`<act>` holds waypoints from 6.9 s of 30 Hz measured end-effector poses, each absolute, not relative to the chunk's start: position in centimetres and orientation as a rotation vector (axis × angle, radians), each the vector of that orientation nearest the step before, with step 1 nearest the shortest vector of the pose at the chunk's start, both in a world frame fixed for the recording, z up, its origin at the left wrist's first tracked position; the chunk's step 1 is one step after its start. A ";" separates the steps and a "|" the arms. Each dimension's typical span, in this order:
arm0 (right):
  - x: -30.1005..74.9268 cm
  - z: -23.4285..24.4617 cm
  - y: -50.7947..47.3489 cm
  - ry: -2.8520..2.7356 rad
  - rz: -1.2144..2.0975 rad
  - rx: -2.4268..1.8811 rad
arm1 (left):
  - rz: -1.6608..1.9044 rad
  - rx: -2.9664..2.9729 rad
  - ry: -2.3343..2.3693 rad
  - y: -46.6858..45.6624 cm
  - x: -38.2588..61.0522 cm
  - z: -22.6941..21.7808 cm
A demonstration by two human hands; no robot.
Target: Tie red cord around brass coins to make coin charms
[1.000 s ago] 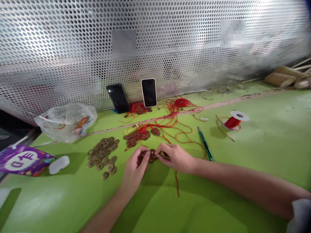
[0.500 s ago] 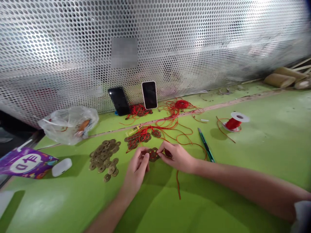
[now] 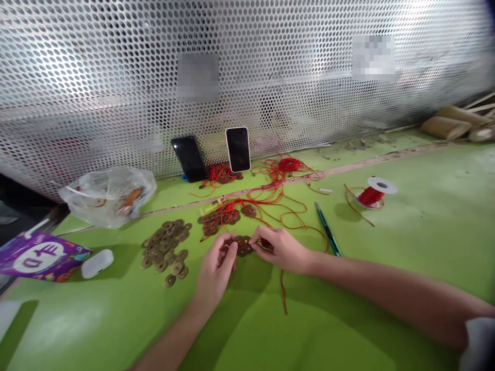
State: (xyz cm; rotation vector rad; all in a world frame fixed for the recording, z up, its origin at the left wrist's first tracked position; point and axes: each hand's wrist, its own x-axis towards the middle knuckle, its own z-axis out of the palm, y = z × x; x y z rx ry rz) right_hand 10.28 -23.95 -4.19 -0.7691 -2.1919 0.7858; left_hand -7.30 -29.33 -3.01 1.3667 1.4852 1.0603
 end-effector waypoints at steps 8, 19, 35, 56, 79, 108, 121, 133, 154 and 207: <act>10.3 -4.3 -23.9 -2.235 0.729 -0.767 | 1.079 1.325 1.455 -29.1 -7.3 -3.2; 10.3 -4.1 -23.9 -2.272 0.685 -0.729 | 1.112 1.260 1.447 -28.8 -7.4 -3.4; 10.3 -4.1 -24.0 -2.224 0.775 -0.657 | 0.976 1.398 1.486 -29.1 -7.5 -3.1; 10.3 -3.7 -23.6 -2.015 0.936 -0.785 | 1.039 1.399 1.431 -29.4 -7.1 -2.7; 10.3 -3.8 -23.8 -2.130 0.848 -0.624 | 1.007 1.396 1.382 -29.4 -7.0 -2.8; 10.4 -3.9 -23.9 -2.151 0.749 -0.592 | 1.020 1.462 1.347 -29.7 -7.0 -2.7; 10.4 -4.2 -24.1 -2.234 0.771 -0.663 | 0.918 1.559 1.358 -29.6 -6.9 -2.9; 9.8 -4.5 -23.9 -2.170 0.642 -0.664 | 0.998 1.555 1.357 -29.1 -7.3 -3.4; 9.5 -2.6 -24.9 -2.321 0.196 -0.877 | 1.189 1.663 1.408 -29.4 -6.9 -3.6; 11.1 -2.4 -23.9 -2.389 -0.169 -0.609 | 1.021 1.666 1.437 -29.2 -6.7 -3.5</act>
